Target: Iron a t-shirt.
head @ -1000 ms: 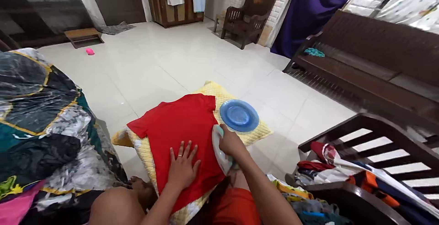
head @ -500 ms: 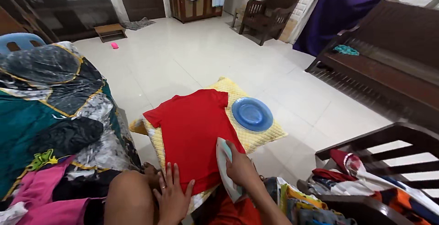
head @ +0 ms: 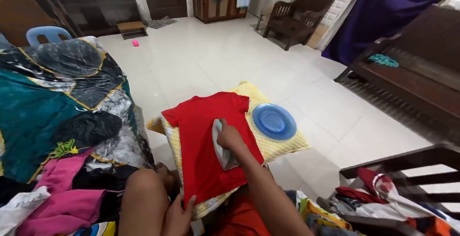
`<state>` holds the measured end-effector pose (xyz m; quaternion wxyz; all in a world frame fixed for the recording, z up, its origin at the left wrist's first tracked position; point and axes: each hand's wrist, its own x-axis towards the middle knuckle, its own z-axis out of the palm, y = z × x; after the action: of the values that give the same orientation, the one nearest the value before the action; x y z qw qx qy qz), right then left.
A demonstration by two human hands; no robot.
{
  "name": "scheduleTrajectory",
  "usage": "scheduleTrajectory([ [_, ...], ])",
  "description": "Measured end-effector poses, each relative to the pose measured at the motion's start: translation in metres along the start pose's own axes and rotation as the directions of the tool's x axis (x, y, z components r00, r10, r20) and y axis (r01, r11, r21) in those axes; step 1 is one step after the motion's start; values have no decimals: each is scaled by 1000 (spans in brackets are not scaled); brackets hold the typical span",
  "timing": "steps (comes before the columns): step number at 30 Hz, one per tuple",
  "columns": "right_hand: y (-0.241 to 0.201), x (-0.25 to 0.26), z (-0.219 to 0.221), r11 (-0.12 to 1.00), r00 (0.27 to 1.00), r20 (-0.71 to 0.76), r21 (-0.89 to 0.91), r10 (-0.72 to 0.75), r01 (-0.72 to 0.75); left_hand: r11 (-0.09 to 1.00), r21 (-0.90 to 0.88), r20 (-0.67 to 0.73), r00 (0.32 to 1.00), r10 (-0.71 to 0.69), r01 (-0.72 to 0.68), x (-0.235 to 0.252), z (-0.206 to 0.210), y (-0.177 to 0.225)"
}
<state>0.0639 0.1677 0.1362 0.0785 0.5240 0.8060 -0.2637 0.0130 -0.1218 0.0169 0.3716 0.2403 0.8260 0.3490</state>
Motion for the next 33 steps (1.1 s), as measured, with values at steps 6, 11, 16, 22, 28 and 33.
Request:
scheduleTrajectory([
  [6, 10, -78, 28, 998, 994, 94, 16, 60, -62, 934, -320, 157, 981, -117, 162, 5, -5, -10],
  [11, 4, -90, 35, 999, 992, 117, 31, 39, -43, 920, -303, 280, 946, -165, 250, 14, -3, -5],
  [16, -20, -27, 20, 998, 997, 62, 55, -41, 38, 945, -249, 325, 937, -125, 212, 18, -6, -8],
  [22, -38, -7, 22, 999, 998, 46, -23, -30, 31, 930, -289, 339, 933, -122, 227, 18, -4, -11],
  [28, -28, -80, 47, 999, 991, 132, -26, 23, -20, 961, -216, 348, 933, -92, 175, 20, -8, -8],
  [33, -24, -85, 52, 996, 981, 177, 68, -76, 65, 967, -215, 357, 933, -50, 134, 22, -11, -6],
])
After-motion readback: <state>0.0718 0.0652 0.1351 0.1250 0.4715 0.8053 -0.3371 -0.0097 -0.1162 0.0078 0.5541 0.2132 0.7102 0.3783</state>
